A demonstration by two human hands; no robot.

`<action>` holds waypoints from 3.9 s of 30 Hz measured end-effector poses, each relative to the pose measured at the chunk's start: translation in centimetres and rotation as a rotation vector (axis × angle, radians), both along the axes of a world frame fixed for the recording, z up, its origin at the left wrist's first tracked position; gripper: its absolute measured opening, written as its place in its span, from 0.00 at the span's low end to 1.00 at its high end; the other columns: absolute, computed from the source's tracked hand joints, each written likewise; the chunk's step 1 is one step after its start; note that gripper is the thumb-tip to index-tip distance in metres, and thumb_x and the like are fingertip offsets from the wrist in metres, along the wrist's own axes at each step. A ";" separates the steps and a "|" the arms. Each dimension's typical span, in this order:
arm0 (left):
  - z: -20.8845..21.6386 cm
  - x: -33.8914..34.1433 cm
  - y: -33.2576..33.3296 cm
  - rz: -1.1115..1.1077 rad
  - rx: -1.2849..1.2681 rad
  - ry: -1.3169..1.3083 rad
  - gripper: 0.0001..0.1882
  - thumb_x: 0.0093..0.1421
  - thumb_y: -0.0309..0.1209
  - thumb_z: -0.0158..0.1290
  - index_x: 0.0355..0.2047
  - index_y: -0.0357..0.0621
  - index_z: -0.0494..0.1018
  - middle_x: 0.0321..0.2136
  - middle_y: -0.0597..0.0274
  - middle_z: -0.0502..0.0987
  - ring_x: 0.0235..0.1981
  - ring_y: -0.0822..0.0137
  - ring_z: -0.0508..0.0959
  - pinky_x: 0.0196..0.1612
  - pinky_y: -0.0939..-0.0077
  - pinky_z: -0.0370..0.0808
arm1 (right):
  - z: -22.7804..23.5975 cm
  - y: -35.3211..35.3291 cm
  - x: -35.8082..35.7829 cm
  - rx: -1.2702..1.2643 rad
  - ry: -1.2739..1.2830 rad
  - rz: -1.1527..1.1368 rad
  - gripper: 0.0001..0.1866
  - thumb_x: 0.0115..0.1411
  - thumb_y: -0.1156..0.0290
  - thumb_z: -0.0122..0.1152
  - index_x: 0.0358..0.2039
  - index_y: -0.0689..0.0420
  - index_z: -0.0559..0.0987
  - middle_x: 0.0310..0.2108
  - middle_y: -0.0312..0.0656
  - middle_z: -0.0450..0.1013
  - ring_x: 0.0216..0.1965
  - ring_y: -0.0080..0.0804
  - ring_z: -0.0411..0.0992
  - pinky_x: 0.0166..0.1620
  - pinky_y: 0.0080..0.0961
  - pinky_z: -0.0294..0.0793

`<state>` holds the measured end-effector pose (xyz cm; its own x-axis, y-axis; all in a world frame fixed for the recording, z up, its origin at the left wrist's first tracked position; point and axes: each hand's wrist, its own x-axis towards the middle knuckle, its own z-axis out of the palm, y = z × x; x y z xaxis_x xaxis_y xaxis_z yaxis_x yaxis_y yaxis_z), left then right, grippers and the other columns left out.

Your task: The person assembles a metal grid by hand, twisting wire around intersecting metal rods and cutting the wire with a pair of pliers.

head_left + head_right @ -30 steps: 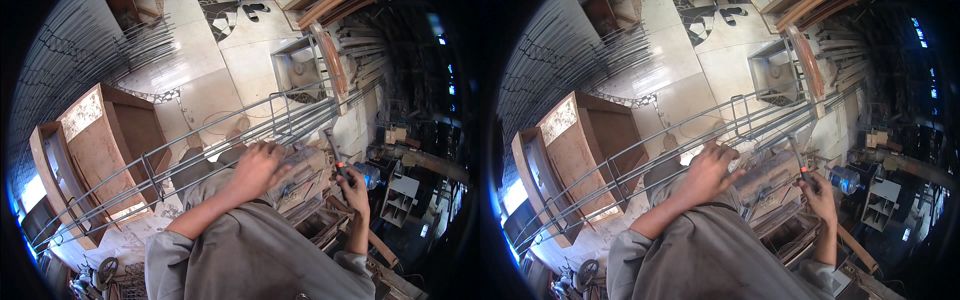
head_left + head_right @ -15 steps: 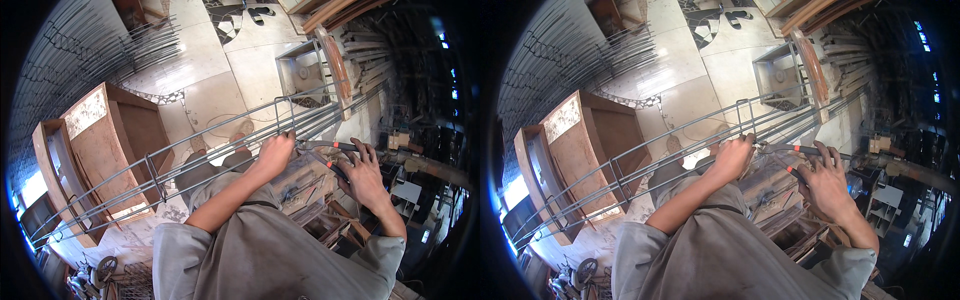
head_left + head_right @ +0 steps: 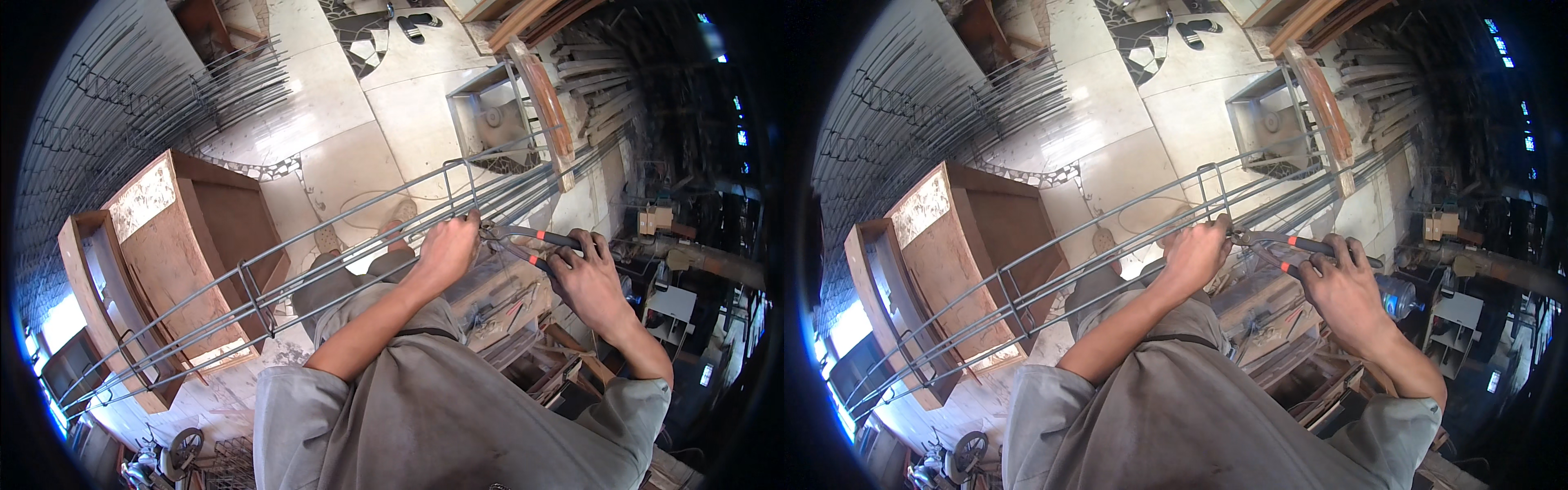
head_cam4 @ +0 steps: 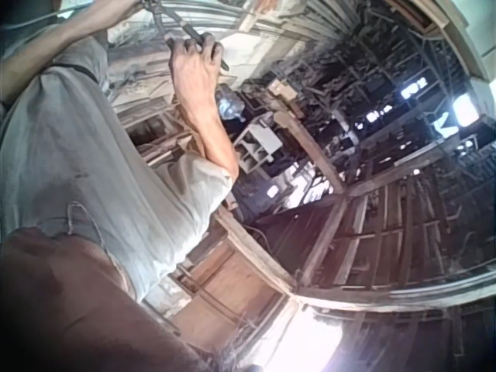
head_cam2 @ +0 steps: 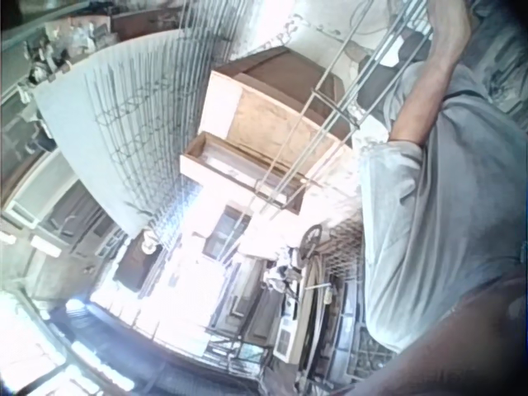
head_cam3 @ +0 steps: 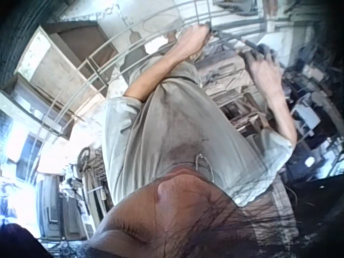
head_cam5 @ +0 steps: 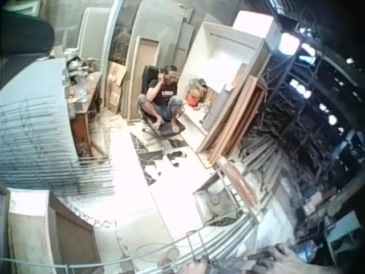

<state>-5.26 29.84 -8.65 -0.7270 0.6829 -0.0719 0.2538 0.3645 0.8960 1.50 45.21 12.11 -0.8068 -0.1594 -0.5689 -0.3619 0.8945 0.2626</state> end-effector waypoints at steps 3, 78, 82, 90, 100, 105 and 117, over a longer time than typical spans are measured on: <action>0.8 -0.2 -0.4 0.000 -0.012 -0.013 0.17 0.56 0.25 0.53 0.46 0.27 0.71 0.25 0.37 0.79 0.29 0.40 0.81 0.33 0.50 0.79 | -0.1 0.1 0.4 0.043 0.028 0.062 0.17 0.52 0.72 0.60 0.43 0.59 0.78 0.41 0.45 0.76 0.58 0.48 0.64 0.62 0.47 0.59; 0.2 -0.5 0.0 0.076 -0.048 -0.056 0.12 0.57 0.32 0.57 0.41 0.42 0.73 0.24 0.45 0.80 0.30 0.43 0.81 0.32 0.46 0.74 | -0.6 1.7 0.0 -0.005 0.100 0.113 0.14 0.54 0.69 0.58 0.42 0.55 0.78 0.54 0.47 0.67 0.55 0.48 0.67 0.58 0.46 0.64; -0.1 -0.2 0.1 0.083 -0.035 -0.036 0.12 0.56 0.32 0.57 0.40 0.42 0.73 0.24 0.45 0.80 0.30 0.43 0.81 0.32 0.45 0.74 | -0.1 1.5 -0.6 -0.031 0.109 0.134 0.12 0.55 0.67 0.59 0.40 0.55 0.78 0.55 0.49 0.66 0.54 0.47 0.67 0.57 0.45 0.64; 1.3 -0.8 -0.3 0.000 -0.048 -0.090 0.16 0.56 0.26 0.55 0.42 0.29 0.71 0.26 0.35 0.78 0.31 0.39 0.80 0.36 0.49 0.78 | 0.7 1.0 -0.9 -0.046 0.102 0.102 0.12 0.56 0.66 0.60 0.40 0.56 0.78 0.56 0.51 0.65 0.55 0.47 0.66 0.58 0.45 0.63; 0.1 0.0 0.1 0.067 -0.035 -0.034 0.14 0.56 0.32 0.57 0.41 0.41 0.73 0.23 0.44 0.79 0.29 0.42 0.81 0.30 0.46 0.73 | 0.2 1.7 -0.1 -0.011 0.093 0.124 0.13 0.56 0.66 0.57 0.42 0.56 0.77 0.55 0.54 0.67 0.54 0.48 0.67 0.56 0.46 0.64; -0.3 0.2 0.0 0.076 -0.037 -0.048 0.14 0.57 0.33 0.57 0.42 0.42 0.73 0.24 0.45 0.80 0.29 0.42 0.81 0.30 0.42 0.72 | 0.4 1.4 0.1 0.094 0.119 0.197 0.14 0.56 0.68 0.55 0.44 0.53 0.76 0.58 0.51 0.66 0.55 0.48 0.67 0.56 0.49 0.64; -0.9 0.9 0.5 0.022 -0.097 0.113 0.22 0.61 0.28 0.49 0.56 0.48 0.67 0.31 0.50 0.82 0.30 0.46 0.82 0.29 0.43 0.74 | 1.0 1.6 -0.7 -0.099 0.006 -0.045 0.13 0.63 0.62 0.57 0.44 0.55 0.76 0.49 0.50 0.72 0.43 0.44 0.73 0.47 0.38 0.74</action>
<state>-4.40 30.30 -9.51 -0.7487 0.6608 -0.0533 0.3424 0.4544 0.8224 0.83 46.80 13.08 -0.8178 -0.1780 -0.5473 -0.3191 0.9316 0.1738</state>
